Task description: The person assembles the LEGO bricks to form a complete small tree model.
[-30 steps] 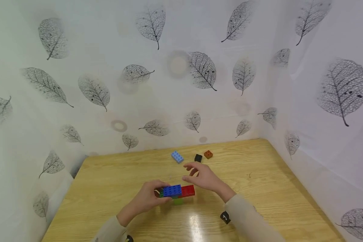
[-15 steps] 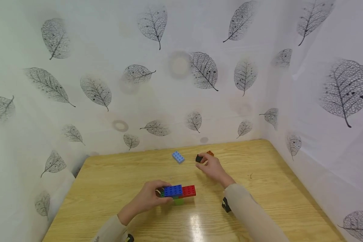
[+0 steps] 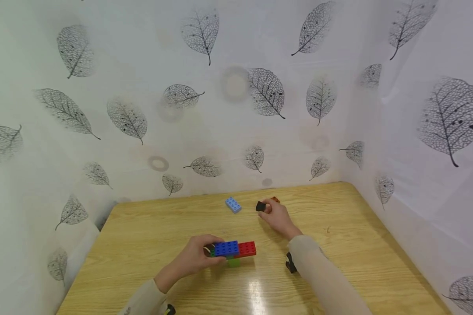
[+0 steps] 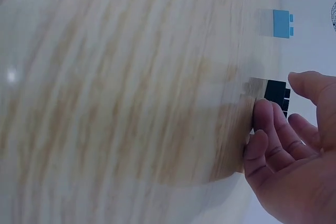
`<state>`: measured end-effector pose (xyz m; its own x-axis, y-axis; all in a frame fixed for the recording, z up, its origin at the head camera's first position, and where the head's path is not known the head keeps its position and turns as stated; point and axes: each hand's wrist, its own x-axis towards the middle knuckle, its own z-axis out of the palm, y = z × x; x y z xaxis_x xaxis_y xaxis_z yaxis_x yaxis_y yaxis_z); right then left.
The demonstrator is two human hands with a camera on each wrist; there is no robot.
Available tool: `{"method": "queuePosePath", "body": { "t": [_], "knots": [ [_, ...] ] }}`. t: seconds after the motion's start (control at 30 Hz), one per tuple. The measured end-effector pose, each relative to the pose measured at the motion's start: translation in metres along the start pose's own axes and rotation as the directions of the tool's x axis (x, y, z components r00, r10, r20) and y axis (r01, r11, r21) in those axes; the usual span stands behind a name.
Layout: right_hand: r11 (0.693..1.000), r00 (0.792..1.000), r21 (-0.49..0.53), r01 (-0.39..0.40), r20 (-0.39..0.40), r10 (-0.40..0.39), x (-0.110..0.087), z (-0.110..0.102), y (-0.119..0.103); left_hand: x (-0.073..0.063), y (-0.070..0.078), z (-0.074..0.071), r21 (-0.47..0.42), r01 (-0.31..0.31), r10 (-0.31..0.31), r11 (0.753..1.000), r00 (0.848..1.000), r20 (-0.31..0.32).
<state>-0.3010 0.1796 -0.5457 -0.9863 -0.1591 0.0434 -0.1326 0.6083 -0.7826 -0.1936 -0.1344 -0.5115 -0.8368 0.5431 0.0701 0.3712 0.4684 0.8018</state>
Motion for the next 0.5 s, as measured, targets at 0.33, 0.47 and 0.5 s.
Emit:
{"method": "queuePosePath", "body": {
  "t": [0.33,0.47,0.5],
  "knots": [
    [0.998,0.999,-0.067,0.009,-0.045,-0.012,0.009,0.005,0.006,0.002,-0.001,0.000,0.022,0.011,-0.011,1.000,1.000,0.006],
    [0.996,0.998,-0.094,-0.004,-0.057,-0.001,0.012,0.005,0.005,0.002,0.000,-0.001,0.027,0.019,-0.019,0.999,1.000,0.007],
    [0.995,0.999,-0.099,-0.012,-0.054,0.006,0.013,0.005,0.004,0.002,0.001,-0.001,0.026,0.022,-0.022,0.999,1.000,0.008]
  ]
}}
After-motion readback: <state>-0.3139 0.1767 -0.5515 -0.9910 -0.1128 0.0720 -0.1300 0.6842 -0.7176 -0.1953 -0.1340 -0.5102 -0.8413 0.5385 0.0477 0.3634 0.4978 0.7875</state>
